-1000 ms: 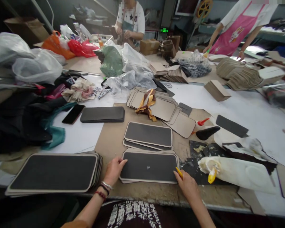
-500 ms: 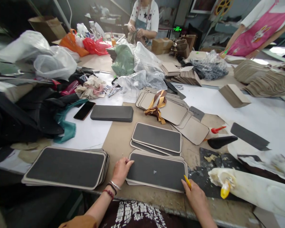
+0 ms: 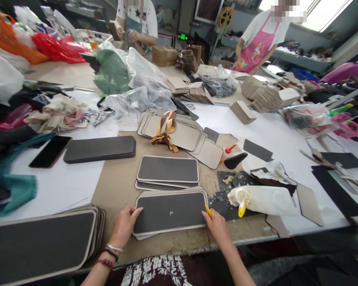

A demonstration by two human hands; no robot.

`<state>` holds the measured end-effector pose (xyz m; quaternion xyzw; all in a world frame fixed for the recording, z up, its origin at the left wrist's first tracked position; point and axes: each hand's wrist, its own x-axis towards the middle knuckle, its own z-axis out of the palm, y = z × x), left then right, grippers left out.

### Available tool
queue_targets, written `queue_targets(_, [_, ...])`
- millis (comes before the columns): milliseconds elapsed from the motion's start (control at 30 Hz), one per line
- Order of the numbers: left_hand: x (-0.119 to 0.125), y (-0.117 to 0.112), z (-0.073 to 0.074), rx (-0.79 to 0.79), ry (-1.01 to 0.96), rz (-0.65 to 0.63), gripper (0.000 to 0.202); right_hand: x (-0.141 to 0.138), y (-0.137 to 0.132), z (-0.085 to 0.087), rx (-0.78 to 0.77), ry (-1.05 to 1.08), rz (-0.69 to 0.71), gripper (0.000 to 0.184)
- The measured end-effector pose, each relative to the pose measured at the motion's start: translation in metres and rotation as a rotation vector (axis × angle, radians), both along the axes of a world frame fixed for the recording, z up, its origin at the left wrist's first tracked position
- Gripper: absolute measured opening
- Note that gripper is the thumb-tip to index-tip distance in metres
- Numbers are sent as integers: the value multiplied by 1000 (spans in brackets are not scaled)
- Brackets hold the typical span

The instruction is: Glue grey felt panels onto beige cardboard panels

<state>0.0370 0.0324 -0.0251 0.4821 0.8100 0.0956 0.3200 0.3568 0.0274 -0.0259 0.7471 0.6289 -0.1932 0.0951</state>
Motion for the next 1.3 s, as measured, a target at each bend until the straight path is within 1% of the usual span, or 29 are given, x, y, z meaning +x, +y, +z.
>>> queue_targets(167, [1, 2, 4, 23, -13, 20, 26, 2, 0, -5, 4, 49, -49, 27])
queue_targets(333, [2, 2, 5, 61, -58, 68, 25, 7, -1, -12, 2, 84, -48, 28])
queue_targets(500, [2, 3, 2, 85, -61, 102, 25, 13, -1, -21, 7, 83, -2, 30])
queue_targets(633, [1, 4, -3, 81, -64, 104, 25, 16, -1, -26, -3, 86, 18, 32])
queue_targets(800, [0, 3, -4, 64, -40, 69, 25, 15, 0, -23, 0, 64, 29, 32])
queue_targets(1033, [2, -5, -3, 51, 58, 49, 20, 10, 0, -16, -13, 20, 12, 33])
queue_targets(1300, [4, -5, -1, 15, 55, 59, 19, 6, -1, -11, -19, 25, -10, 30])
